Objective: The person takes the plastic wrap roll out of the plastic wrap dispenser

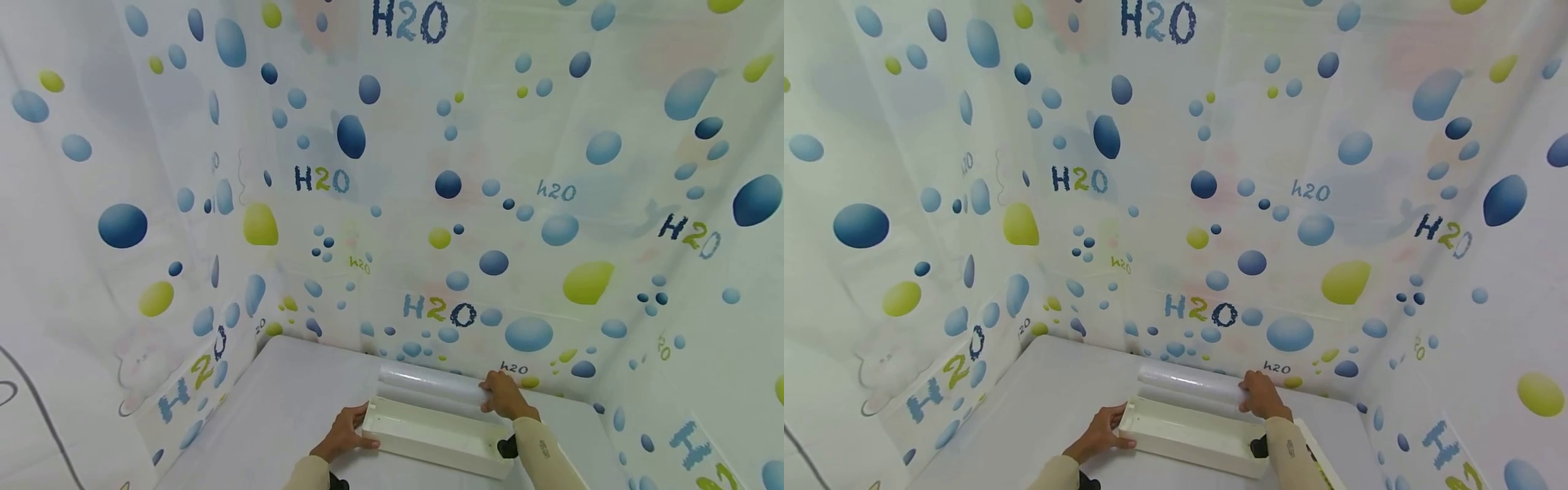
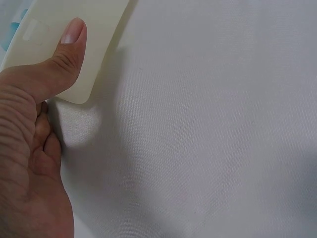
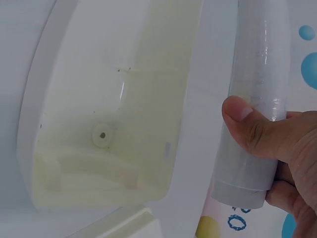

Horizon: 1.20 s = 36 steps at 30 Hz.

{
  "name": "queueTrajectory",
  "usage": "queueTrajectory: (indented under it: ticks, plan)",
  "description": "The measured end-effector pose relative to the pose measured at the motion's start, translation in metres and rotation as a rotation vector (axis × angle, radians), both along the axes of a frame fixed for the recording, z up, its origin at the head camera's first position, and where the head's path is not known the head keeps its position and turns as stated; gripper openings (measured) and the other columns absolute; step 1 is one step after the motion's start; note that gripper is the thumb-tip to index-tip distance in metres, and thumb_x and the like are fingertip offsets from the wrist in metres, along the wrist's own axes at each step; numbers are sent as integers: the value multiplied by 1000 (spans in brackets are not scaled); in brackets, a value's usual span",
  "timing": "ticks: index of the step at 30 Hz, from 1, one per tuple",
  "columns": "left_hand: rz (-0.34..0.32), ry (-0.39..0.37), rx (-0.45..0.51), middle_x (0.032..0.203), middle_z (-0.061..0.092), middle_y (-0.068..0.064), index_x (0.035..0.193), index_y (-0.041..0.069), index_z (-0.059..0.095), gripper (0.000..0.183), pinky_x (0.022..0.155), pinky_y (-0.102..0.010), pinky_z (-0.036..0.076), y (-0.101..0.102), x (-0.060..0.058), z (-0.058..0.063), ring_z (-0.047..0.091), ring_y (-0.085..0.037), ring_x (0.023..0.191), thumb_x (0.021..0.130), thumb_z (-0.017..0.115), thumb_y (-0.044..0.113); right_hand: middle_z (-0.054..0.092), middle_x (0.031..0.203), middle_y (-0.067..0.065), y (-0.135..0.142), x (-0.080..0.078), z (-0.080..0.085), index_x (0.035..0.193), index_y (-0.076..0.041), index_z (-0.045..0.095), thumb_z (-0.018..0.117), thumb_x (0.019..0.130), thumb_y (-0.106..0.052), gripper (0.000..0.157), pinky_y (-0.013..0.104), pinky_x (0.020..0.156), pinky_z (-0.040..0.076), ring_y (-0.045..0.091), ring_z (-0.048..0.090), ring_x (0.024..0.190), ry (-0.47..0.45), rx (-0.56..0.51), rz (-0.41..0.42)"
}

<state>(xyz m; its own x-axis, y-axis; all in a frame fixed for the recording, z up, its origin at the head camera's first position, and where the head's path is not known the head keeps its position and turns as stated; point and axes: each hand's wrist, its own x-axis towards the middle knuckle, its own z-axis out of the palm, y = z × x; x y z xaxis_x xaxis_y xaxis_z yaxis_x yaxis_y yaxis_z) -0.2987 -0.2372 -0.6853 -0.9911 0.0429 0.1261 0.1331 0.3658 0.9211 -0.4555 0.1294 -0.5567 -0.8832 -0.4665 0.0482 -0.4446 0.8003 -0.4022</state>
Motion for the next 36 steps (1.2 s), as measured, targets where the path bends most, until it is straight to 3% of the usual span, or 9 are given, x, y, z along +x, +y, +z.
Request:
queueTrajectory:
  ticks: [3, 9, 12, 19, 21, 26, 33, 36]
  plan:
    - [-2, -1, -10, 157, 53, -35, 155, -17, 45, 99, 119, -64, 48, -1, -2, -3, 58, -55, 142, 78, 100, 12, 75, 107, 11, -1, 0, -2, 120, 9, 78, 97, 75, 0, 50, 53, 96, 58, 25, 62, 95, 9, 15, 11]
    - [-6, 89, -100, 152, 57, -35, 151, -18, 49, 98, 114, -52, 58, -6, -4, -11, 66, -49, 137, 80, 101, 26, 73, 105, 9, -3, 1, -5, 121, 8, 78, 97, 76, -3, 51, 49, 94, 56, 23, 57, 93, 37, 57, 45]
    - [-23, 117, -94, 151, 57, -37, 150, -19, 49, 99, 113, -52, 59, -6, -4, -12, 66, -50, 135, 81, 100, 30, 73, 105, 10, -4, 2, -5, 122, 8, 77, 97, 76, -3, 51, 50, 94, 56, 23, 57, 93, 37, 58, 49]
    - [12, 50, -41, 154, 57, -32, 153, -14, 51, 103, 117, -52, 56, -6, -7, -18, 63, -51, 139, 75, 103, 31, 71, 106, 11, -6, 2, -9, 121, 8, 77, 96, 77, -3, 49, 50, 94, 56, 24, 57, 94, 23, 52, 48]
    - [10, 71, -49, 153, 58, -33, 152, -16, 51, 103, 116, -53, 56, -5, -7, -18, 64, -52, 138, 76, 103, 30, 71, 106, 10, -6, 0, -10, 120, 7, 77, 97, 77, -3, 48, 51, 94, 56, 24, 57, 94, 27, 53, 53]
    - [-9, 97, -63, 152, 56, -37, 150, -19, 49, 98, 115, -56, 57, -2, -3, -10, 65, -53, 136, 79, 101, 24, 71, 106, 10, -4, -6, -14, 120, 7, 78, 96, 78, -3, 47, 50, 93, 56, 24, 57, 94, 31, 67, 48]
    - [-6, 7, 3, 157, 52, -37, 153, -18, 47, 97, 119, -64, 47, 1, 0, -1, 57, -57, 142, 76, 101, 8, 71, 106, 10, -3, -10, -14, 123, 8, 78, 95, 79, -2, 48, 51, 93, 57, 24, 57, 95, 12, 56, 33]
    - [-25, 24, -2, 158, 52, -35, 154, -16, 47, 99, 120, -55, 51, -3, -2, -6, 58, -53, 143, 78, 101, 15, 70, 105, 9, -3, -10, -15, 122, 7, 78, 95, 79, -2, 47, 50, 93, 56, 23, 56, 94, 16, 48, 38]
